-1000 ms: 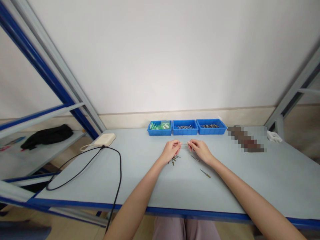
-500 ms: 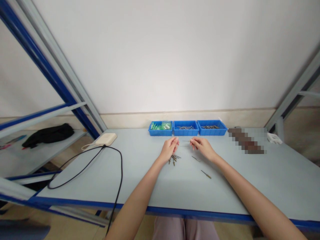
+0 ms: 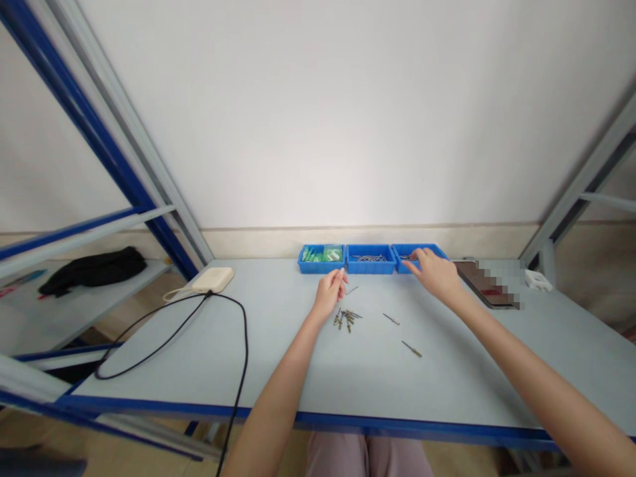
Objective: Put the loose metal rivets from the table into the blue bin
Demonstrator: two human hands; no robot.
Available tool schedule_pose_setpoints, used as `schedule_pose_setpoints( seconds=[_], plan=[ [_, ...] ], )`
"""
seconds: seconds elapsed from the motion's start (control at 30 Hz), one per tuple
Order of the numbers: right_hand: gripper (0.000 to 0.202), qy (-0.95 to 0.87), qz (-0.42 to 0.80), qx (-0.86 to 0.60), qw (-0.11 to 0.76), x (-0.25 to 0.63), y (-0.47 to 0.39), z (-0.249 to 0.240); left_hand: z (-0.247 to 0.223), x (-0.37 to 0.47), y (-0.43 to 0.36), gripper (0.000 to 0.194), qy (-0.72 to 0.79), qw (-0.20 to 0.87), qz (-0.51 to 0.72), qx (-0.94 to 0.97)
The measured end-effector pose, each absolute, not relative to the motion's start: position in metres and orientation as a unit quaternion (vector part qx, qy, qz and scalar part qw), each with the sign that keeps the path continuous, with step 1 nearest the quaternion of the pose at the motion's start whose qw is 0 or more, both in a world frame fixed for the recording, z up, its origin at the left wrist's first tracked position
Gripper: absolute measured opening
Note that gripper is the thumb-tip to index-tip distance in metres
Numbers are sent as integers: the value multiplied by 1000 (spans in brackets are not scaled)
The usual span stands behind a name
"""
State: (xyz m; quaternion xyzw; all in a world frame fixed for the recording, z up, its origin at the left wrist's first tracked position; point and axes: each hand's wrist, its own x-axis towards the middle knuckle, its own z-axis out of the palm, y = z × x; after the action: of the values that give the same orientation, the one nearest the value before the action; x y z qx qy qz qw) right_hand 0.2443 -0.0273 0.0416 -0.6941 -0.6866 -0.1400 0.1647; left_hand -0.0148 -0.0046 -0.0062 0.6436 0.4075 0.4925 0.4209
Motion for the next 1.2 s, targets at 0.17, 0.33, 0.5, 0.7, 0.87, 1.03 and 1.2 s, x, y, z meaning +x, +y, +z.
schedule_pose_setpoints(
  seconds=[0.17, 0.33, 0.5, 0.7, 0.87, 1.03, 1.2],
  plan=[
    [31, -787, 9, -605, 117, 212, -84, 3, -8, -14, -6, 47, 402, 420, 475, 661],
    [11, -784, -4, -600, 159, 200, -87, -18, -11, -13, -9, 43, 401, 412, 437, 691],
    [14, -774, 27, -575, 262, 192, -66, -10, -14, -10, -12, 41, 399, 441, 367, 715],
    [18, -768, 62, -534, 349, 177, -54, -2, -16, -5, -14, 40, 357, 518, 332, 703],
    [20, -776, 73, -502, 374, 175, -57, -7, -9, -7, -15, 42, 336, 546, 326, 695],
    [21, -776, 83, -488, 392, 179, -58, -7, -6, -6, -17, 42, 330, 567, 302, 692],
    [25, -732, 197, -517, 397, 183, -53, -6, -8, -6, -15, 41, 339, 559, 323, 685]
  ],
)
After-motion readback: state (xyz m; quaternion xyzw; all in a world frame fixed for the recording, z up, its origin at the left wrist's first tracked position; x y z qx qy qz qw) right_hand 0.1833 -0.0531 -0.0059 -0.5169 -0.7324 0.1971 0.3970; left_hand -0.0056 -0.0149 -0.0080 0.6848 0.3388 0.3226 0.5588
